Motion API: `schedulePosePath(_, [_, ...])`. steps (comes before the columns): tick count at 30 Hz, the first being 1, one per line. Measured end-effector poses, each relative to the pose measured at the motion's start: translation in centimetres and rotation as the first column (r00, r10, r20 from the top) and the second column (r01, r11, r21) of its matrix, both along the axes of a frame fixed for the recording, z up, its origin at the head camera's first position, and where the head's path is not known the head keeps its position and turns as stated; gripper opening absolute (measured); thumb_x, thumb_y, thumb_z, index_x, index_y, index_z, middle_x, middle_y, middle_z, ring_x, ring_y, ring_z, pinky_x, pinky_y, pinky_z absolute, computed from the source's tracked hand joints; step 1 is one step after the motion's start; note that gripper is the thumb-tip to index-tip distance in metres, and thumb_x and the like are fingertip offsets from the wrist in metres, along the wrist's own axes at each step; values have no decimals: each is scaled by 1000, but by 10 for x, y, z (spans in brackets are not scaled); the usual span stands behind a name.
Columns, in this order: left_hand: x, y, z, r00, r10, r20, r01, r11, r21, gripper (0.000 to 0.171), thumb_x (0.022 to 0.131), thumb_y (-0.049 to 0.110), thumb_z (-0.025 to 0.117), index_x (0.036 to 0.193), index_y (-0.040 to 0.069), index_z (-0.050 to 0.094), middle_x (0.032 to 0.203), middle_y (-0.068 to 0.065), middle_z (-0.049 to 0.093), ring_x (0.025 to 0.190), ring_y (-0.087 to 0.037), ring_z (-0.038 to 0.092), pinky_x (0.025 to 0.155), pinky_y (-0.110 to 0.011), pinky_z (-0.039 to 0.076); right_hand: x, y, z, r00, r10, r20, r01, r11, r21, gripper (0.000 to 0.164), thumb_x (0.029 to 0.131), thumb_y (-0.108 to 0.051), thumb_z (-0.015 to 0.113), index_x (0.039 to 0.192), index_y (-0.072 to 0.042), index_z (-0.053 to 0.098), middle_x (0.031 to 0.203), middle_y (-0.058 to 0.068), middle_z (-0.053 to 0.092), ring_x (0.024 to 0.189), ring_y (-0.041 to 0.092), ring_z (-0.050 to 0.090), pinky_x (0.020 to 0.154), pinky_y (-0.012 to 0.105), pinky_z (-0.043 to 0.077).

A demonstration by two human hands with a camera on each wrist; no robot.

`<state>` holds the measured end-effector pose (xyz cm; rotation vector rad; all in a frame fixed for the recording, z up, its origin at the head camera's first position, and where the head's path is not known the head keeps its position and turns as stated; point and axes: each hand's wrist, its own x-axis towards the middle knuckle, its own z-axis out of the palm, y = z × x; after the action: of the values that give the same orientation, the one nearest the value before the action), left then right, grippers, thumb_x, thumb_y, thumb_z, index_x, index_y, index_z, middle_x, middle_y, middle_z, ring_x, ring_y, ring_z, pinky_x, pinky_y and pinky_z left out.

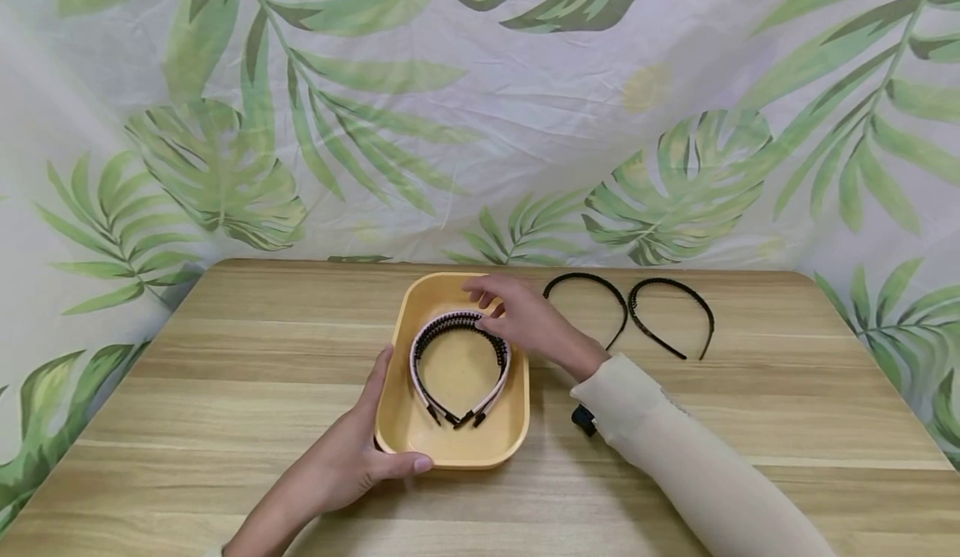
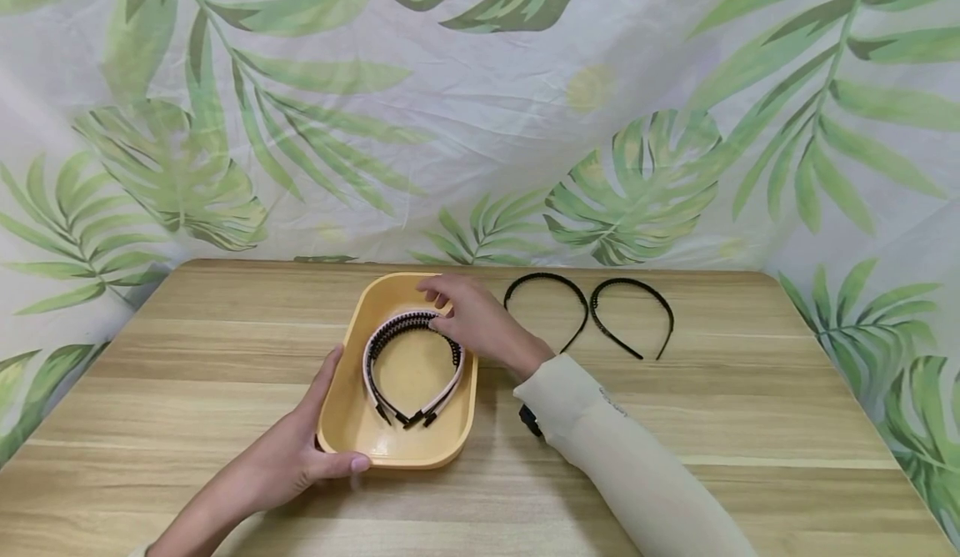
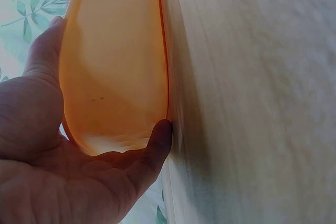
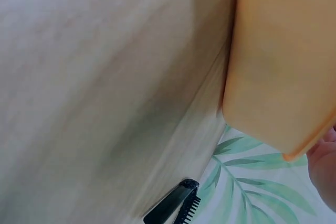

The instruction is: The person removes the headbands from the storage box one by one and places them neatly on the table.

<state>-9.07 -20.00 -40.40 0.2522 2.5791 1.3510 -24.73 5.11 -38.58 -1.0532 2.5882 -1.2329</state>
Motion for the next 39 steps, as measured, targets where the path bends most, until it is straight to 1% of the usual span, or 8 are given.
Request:
schedulePosePath(3, [0,0,0,1000,-2,-4,2,1000,1,137,78,41,93,169,26,-8,174,-20,20,142,-31,50,109,-17,39,-1,-2,0,1000,5,-17,-4,1000,8,48,94,5,72,141,5,60,125,24,69,111,34,66,95,47,57])
schedulePosePath(6, [0,0,0,1000,-5,-8,5,1000,9,137,78,40,93,169,25,-8,174,-20,19,143,-31,48,109,-15,38,-2,-4,0,1000,7,-26,-6,1000,26,48,93,5,72,140,5,61,124,24,70,111,35,66,95,47,57])
schedulePosePath(12, [0,-1,0,1000,-10,-16,10,1000,3,137,78,41,93,169,24,-7,172,-21,23,138,-30,52,106,-16,40,-7,-8,-1,999,8,-45,-3,995,98,50,94,4,73,142,1,61,125,20,71,113,31,66,97,44,56])
schedulePosePath(19, [0,-1,-1,1000,-2,-12,2,1000,-2,137,77,42,93,170,25,-6,173,-20,23,140,-30,51,107,-14,38,-10,-9,-2,996,21,-88,-6,986,166,48,94,4,73,140,-1,62,125,16,71,114,28,66,95,39,57])
schedulePosePath(26, [-1,-1,-1,1000,-9,-10,9,1000,6,137,78,40,93,169,24,-7,173,-20,22,141,-31,50,106,-13,38,-11,-10,-3,990,42,-135,-12,977,213,42,93,4,74,134,-2,66,115,10,72,105,23,67,92,36,56])
schedulePosePath(33, [-1,-1,0,1000,-18,-25,19,1000,4,138,78,39,93,169,21,-8,172,-23,22,141,-32,50,107,-15,40,-11,-11,-3,990,34,-137,-1,973,233,40,93,5,72,132,-4,67,112,7,72,100,21,67,89,35,55])
schedulePosePath(36, [-1,-1,0,1000,-17,-22,17,1000,-1,138,78,39,93,169,22,-9,172,-23,22,141,-32,50,108,-19,41,-11,-12,-3,990,26,-142,10,969,247,39,93,5,72,131,-4,68,110,6,72,100,20,66,89,36,55])
schedulePosePath(39, [-1,-2,0,1000,-18,-22,18,1000,-10,139,77,39,93,169,22,-10,172,-25,23,141,-33,51,111,-27,43,-10,-13,-3,989,20,-148,20,965,260,38,94,5,71,130,-5,69,108,5,72,99,20,66,88,36,54])
